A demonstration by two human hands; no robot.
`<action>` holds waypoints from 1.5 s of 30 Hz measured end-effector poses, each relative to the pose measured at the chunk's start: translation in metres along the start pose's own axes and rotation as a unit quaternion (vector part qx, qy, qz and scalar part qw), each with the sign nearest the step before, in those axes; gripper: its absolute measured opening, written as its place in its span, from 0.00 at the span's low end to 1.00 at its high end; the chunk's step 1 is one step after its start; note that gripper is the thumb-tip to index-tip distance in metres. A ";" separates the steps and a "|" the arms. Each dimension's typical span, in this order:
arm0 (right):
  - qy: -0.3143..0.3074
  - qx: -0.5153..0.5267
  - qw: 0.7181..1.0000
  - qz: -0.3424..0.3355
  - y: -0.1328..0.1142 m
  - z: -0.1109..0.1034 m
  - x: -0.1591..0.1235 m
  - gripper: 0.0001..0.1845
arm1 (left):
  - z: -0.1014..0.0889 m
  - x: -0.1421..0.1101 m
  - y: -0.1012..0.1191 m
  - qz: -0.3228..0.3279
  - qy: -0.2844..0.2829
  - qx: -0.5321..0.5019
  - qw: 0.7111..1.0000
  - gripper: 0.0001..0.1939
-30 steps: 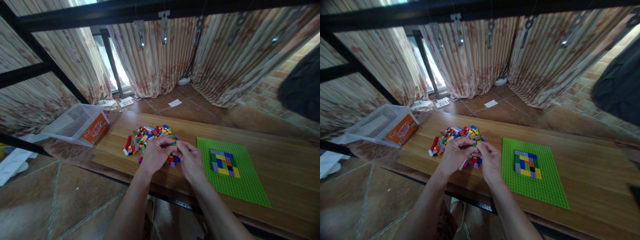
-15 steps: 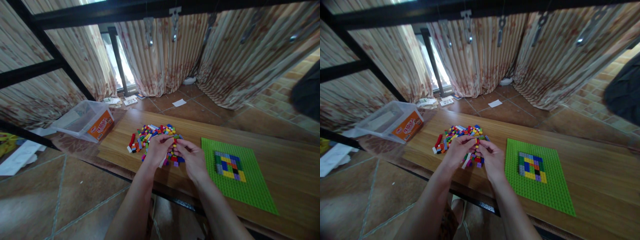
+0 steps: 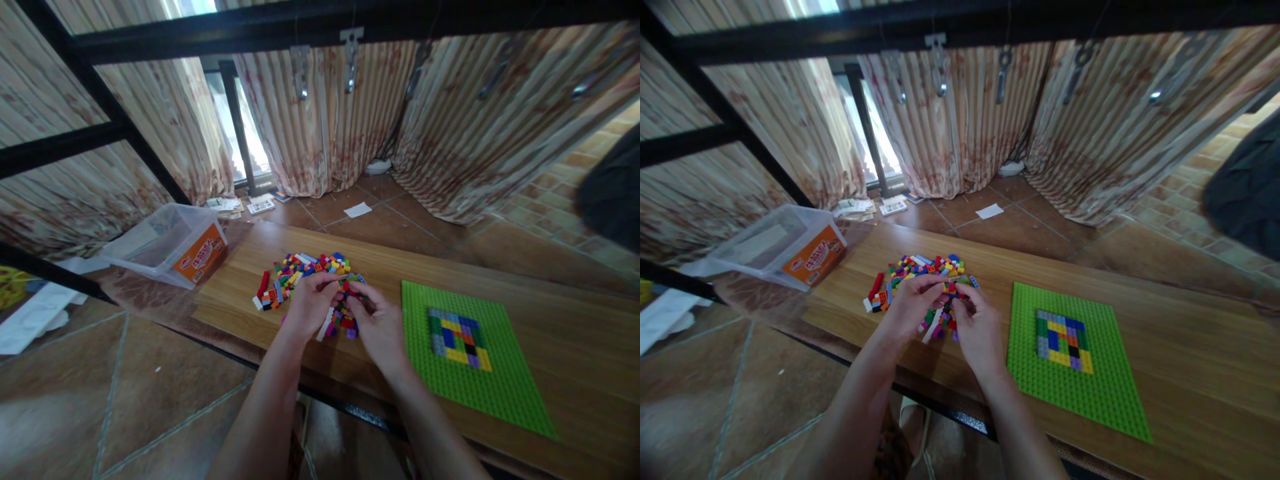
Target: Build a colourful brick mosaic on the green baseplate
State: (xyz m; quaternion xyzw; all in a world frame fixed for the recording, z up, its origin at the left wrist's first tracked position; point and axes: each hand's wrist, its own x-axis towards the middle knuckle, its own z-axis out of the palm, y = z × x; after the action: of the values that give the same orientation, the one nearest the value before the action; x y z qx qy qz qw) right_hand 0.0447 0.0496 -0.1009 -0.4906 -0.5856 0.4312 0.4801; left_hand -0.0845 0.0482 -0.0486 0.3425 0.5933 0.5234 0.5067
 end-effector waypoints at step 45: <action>-0.068 0.055 0.996 0.023 -0.024 -0.013 0.003 0.15 | 0.011 -0.011 -0.008 -0.014 -0.138 -0.146 0.980 0.11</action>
State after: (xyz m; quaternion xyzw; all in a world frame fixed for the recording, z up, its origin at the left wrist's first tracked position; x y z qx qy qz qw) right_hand 0.0534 0.0492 -0.0754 -0.4463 -0.5812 0.5060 0.4550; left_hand -0.0704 0.0394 -0.0528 0.3250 0.4398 0.5449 0.6356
